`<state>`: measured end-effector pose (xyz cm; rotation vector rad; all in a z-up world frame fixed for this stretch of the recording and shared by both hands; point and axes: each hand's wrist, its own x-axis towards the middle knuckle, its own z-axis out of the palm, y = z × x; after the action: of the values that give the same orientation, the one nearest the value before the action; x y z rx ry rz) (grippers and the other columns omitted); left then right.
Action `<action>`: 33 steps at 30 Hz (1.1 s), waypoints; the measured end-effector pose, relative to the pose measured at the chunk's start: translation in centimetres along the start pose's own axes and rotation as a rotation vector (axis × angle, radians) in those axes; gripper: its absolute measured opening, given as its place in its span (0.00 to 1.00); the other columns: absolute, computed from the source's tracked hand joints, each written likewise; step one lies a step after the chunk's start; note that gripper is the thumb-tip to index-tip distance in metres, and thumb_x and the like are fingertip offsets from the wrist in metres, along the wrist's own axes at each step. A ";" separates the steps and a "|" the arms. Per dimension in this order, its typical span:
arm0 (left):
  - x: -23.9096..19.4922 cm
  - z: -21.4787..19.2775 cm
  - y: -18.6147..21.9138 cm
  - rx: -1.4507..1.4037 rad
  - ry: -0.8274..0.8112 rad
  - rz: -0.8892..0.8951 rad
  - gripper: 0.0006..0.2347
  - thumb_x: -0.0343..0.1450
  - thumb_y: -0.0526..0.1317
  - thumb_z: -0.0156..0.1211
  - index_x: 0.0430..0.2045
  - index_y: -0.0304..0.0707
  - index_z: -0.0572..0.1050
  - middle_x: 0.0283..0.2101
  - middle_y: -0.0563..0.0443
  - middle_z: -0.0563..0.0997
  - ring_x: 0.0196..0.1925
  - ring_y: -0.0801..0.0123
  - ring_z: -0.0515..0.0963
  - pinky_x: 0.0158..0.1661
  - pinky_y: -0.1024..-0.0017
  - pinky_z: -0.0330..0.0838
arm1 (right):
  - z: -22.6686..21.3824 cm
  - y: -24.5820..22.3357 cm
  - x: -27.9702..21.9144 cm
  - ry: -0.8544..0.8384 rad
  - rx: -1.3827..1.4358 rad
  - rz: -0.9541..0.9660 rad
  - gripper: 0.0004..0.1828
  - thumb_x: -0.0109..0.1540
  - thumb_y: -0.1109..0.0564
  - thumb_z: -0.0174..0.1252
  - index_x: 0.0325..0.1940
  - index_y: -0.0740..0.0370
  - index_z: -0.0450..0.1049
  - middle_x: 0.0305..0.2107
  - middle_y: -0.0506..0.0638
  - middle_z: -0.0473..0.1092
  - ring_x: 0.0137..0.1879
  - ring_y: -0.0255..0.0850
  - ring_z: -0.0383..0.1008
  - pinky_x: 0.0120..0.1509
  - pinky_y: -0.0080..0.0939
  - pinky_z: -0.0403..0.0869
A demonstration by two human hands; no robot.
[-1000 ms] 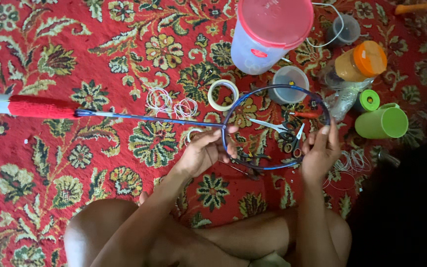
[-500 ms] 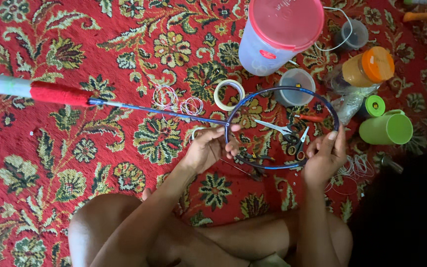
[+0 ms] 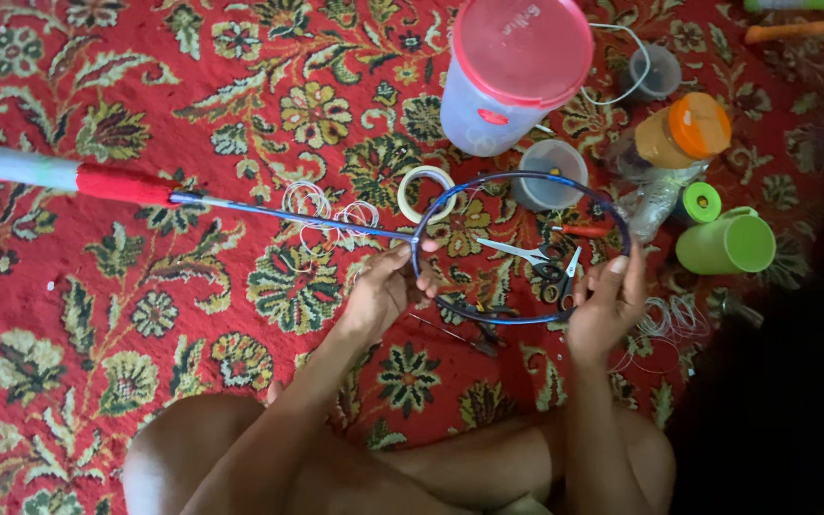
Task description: The person sits on a rug and assembles a fishing net by threading a white string through a blue circular hoop. They use a small tool to pull the string through the hoop and secure it with a knot. The person also handles a container of black beads and a roll of tape.
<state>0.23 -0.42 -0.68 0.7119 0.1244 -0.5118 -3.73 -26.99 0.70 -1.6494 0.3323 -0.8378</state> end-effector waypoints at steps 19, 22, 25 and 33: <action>-0.1 -0.1 1.1 0.073 0.035 0.048 0.15 0.75 0.46 0.44 0.41 0.34 0.74 0.20 0.49 0.66 0.26 0.56 0.73 0.36 0.62 0.67 | -0.1 2.1 -2.1 0.009 0.031 0.158 0.20 0.72 0.57 0.43 0.68 0.60 0.65 0.17 0.46 0.61 0.16 0.30 0.61 0.19 0.28 0.62; 0.5 -0.3 1.1 0.159 0.064 0.060 0.12 0.79 0.43 0.39 0.36 0.37 0.72 0.19 0.50 0.67 0.25 0.58 0.75 0.35 0.65 0.68 | -0.8 3.5 -2.3 0.010 0.108 0.252 0.19 0.70 0.61 0.44 0.65 0.65 0.66 0.13 0.51 0.59 0.12 0.38 0.62 0.15 0.33 0.61; 1.1 -1.3 0.2 0.265 0.066 0.168 0.12 0.78 0.38 0.44 0.44 0.27 0.73 0.21 0.38 0.72 0.24 0.51 0.79 0.33 0.65 0.76 | -1.8 2.1 -1.8 -0.038 0.019 0.433 0.18 0.69 0.59 0.48 0.63 0.58 0.71 0.12 0.54 0.63 0.11 0.44 0.67 0.13 0.37 0.65; -1.0 -0.6 -2.0 0.495 -0.109 0.215 0.16 0.80 0.41 0.42 0.56 0.27 0.70 0.27 0.43 0.74 0.27 0.61 0.80 0.34 0.67 0.81 | -8.4 4.7 -6.1 -0.236 -0.097 0.321 0.22 0.65 0.68 0.48 0.64 0.63 0.69 0.12 0.53 0.68 0.16 0.43 0.72 0.18 0.37 0.69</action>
<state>-1.57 -0.89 -2.09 1.1639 -0.1870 -0.3751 -12.67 -30.52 -5.44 -1.7072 0.4624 -0.3877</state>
